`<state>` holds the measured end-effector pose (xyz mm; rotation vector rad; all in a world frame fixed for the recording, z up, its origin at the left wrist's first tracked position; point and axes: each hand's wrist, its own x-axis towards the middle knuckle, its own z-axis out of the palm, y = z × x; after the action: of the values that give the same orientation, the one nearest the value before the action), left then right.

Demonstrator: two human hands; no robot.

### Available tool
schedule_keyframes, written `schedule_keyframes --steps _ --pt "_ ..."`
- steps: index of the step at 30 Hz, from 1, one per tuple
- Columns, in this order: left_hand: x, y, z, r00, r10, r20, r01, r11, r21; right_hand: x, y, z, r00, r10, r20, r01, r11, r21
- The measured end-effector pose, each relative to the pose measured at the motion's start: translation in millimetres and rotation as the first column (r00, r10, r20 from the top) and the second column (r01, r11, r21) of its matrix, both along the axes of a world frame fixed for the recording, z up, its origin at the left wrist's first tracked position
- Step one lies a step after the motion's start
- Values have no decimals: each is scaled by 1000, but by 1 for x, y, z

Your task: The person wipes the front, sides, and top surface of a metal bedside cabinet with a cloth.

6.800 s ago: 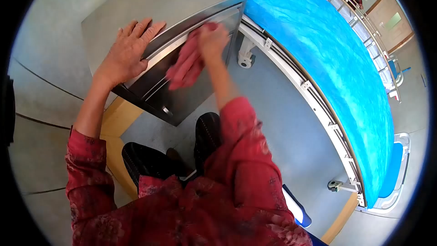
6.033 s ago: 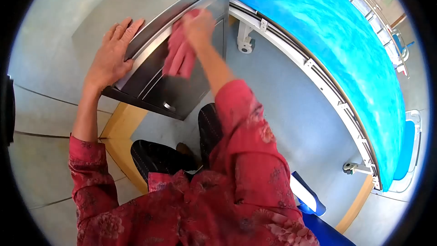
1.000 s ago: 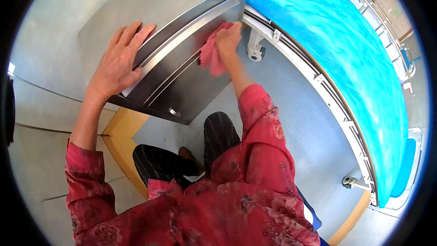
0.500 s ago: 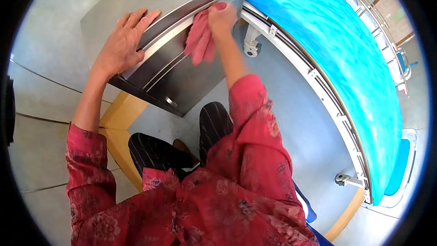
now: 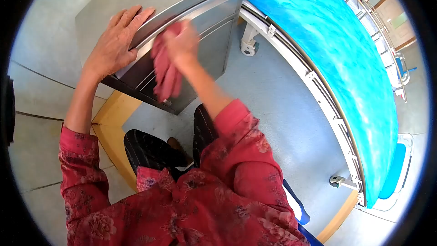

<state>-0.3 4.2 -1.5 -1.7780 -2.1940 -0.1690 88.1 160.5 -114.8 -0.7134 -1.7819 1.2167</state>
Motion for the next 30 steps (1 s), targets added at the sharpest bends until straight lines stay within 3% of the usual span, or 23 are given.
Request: schedule_keyframes --steps 2,3,5,6,9,12,14,16,18,19,21,25,28,30 --pt "2 0 0 999 -14 -29 14 1000 25 -6 55 -3 982 -184 34 181 980 83" --pt "3 1 1 998 -33 -58 36 998 52 -21 101 -28 956 -290 43 268 925 270" --pt "3 1 1 998 -57 -39 59 997 49 -19 168 -21 909 -383 163 337 907 252" --pt "1 2 4 996 -82 -31 84 994 70 -19 194 -20 928 -353 120 335 931 146" --pt "-1 0 8 998 -64 19 64 998 -2 -20 174 -6 876 -473 91 439 862 254" --pt "0 0 7 999 -41 28 41 999 -5 -18 119 -20 923 -380 56 334 867 369" --pt "-6 -2 2 997 -73 -28 73 997 21 -21 63 -33 953 -284 -104 300 845 443" --pt "-7 0 3 990 -109 -85 114 992 53 -9 -12 -5 983 -178 34 168 965 199" --pt "-5 6 12 994 -12 -109 -13 975 -220 -15 -57 -10 985 -106 -138 129 977 168" --pt "-9 6 10 994 -6 -109 -18 976 -219 -14 -76 -11 970 -54 -236 103 975 199" --pt "-17 7 1 992 -103 -70 103 995 -4 -17 -107 -11 985 7 -173 3 999 54" --pt "-20 3 0 987 -142 -82 148 986 79 -5 -154 -8 983 147 -112 -120 968 223" --pt "-15 4 1 998 -39 -47 43 996 74 -3 -146 -6 975 159 -152 -123 967 225" --pt "-16 1 1 998 -69 -2 69 995 68 4 -122 -4 948 316 -45 -278 886 371"
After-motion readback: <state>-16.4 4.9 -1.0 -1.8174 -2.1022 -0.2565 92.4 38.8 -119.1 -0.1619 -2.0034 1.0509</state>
